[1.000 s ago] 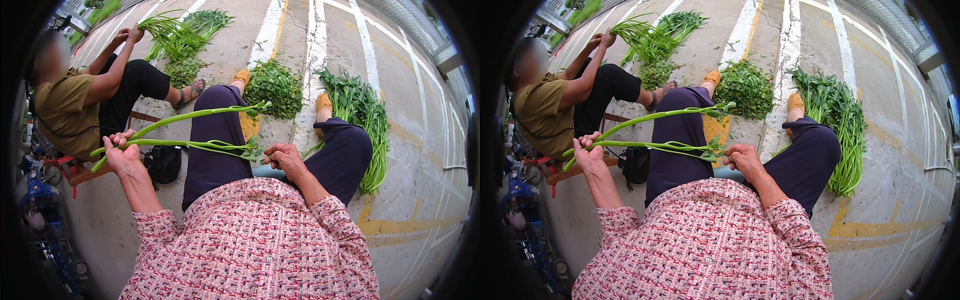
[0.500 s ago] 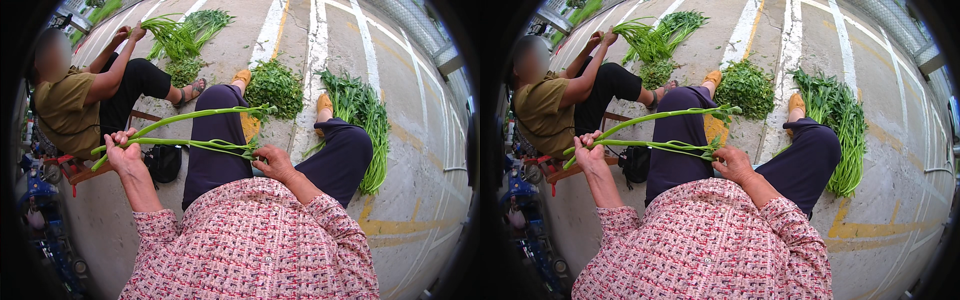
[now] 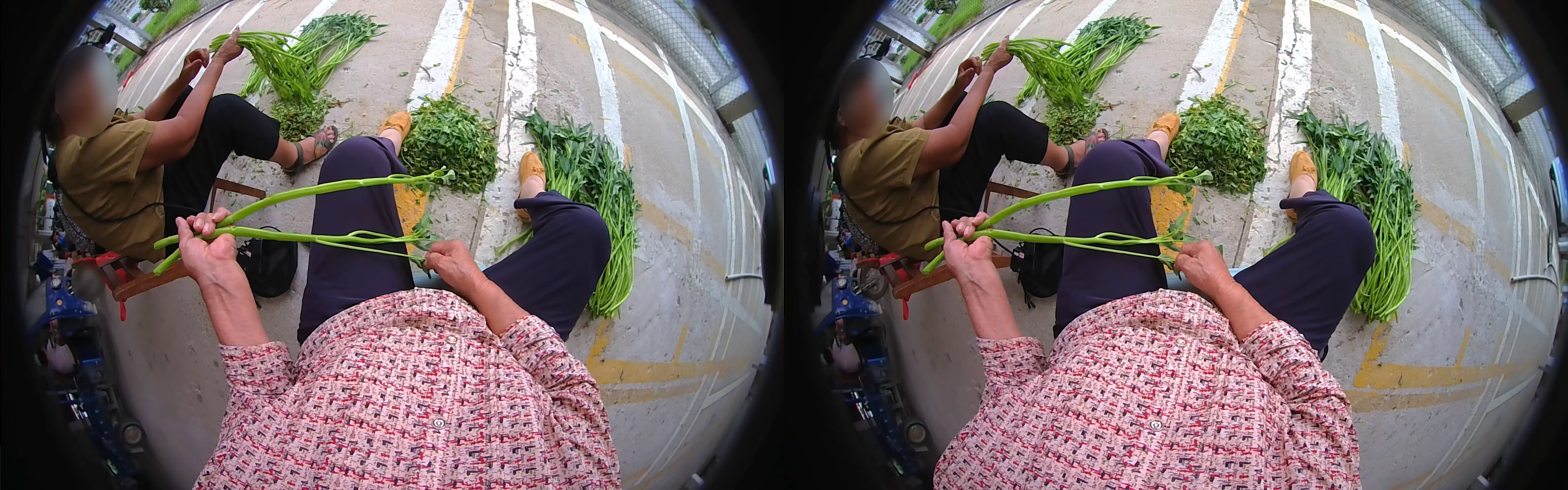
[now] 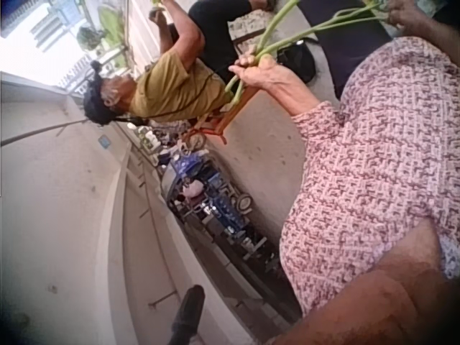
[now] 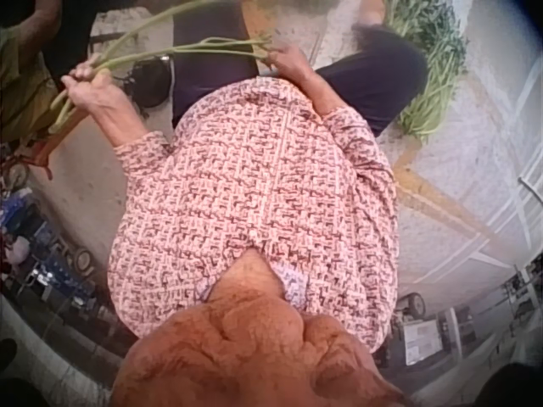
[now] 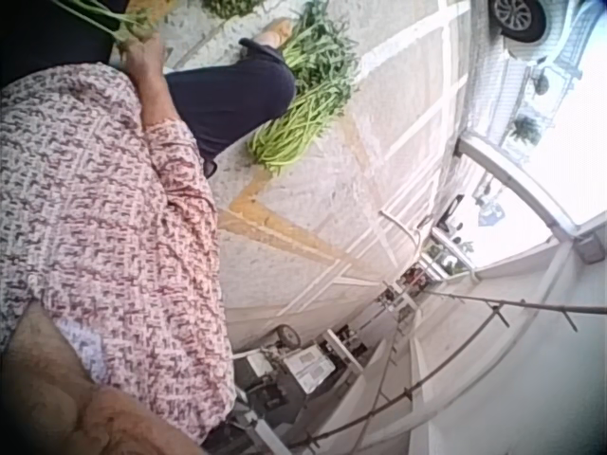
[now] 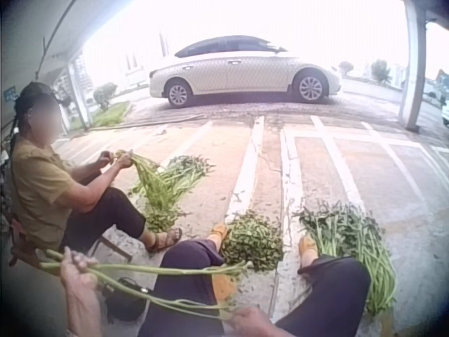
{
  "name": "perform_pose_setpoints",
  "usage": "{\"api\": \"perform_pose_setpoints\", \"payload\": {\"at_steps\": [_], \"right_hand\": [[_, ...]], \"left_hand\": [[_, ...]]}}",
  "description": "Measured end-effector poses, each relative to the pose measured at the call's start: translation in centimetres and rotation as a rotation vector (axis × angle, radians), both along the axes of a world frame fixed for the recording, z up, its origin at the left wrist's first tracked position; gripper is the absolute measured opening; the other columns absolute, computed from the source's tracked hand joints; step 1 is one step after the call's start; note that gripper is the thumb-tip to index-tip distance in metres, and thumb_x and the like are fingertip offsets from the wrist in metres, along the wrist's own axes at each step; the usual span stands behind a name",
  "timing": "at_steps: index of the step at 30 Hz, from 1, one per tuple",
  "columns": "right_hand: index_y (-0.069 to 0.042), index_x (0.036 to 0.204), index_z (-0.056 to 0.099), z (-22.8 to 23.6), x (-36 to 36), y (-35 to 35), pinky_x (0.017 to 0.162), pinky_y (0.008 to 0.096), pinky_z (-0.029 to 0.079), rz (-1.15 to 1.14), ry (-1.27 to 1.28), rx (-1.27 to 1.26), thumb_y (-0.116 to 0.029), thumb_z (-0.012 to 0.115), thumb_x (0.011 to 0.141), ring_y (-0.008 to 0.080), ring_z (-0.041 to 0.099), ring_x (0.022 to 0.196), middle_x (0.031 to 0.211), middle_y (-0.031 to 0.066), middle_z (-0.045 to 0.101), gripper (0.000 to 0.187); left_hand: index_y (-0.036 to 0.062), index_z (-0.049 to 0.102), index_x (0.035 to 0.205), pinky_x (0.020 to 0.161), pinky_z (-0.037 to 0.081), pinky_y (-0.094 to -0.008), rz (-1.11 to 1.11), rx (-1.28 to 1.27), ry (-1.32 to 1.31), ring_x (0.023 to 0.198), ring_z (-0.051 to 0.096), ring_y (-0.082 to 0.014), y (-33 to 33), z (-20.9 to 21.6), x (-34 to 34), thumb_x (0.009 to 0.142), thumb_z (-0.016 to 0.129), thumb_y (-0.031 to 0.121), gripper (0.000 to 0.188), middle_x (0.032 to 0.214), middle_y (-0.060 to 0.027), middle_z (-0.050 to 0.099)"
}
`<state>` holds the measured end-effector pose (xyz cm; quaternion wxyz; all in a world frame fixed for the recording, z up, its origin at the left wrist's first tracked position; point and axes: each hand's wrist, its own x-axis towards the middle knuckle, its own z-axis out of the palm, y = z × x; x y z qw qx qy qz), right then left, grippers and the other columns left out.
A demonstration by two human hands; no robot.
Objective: The person picks small leaves and buds from green vegetable stems by hand and places the stems back onto a pile on the ground.
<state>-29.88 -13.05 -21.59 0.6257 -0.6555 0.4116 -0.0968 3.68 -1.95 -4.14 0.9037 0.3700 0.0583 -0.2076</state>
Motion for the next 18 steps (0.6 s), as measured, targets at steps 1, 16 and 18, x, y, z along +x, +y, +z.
{"api": "perform_pose_setpoints", "payload": {"at_steps": [1, 16, 18], "right_hand": [[0.000, 0.074, 0.064, -0.6, -0.4, -0.1, 0.057, 0.0363, 0.044, 0.001, -0.086, -0.070, -0.015, 0.055, 0.071, 0.0233, 0.056, 0.059, 0.060, 0.0128, 0.057, 0.018], [-0.007, 0.054, 0.047, 2.6, -0.4, -0.7, 0.037, 0.0292, 0.020, -0.582, -0.065, 0.664, -0.006, 0.057, 0.069, 0.0119, 0.030, 0.039, 0.049, -0.0003, 0.038, 0.018], [-0.009, 0.055, 0.045, 2.3, -0.5, -1.0, 0.037, 0.0285, 0.020, -0.622, -0.075, 0.764, -0.008, 0.057, 0.070, 0.0117, 0.029, 0.039, 0.049, -0.0006, 0.037, 0.019]], "left_hand": [[0.0096, 0.042, 0.067, 0.054, 0.038, -0.0290, 0.002, 0.008, 0.004, 0.041, 0.034, -0.0108, -0.1, 0.0, -0.1, 0.099, 0.041, 0.032, 0.039, 0.051, 0.0011, 0.037], [0.0104, 0.043, 0.066, 0.055, 0.037, -0.0310, -0.039, 0.038, 0.035, 0.041, 0.033, -0.0115, -0.9, -0.9, -0.9, 0.099, 0.041, 0.032, 0.039, 0.050, 0.0014, 0.036], [0.0102, 0.042, 0.066, 0.055, 0.037, -0.0311, -0.044, 0.046, 0.038, 0.041, 0.033, -0.0115, -0.9, -1.0, -0.9, 0.099, 0.041, 0.032, 0.040, 0.050, 0.0012, 0.037]]}}
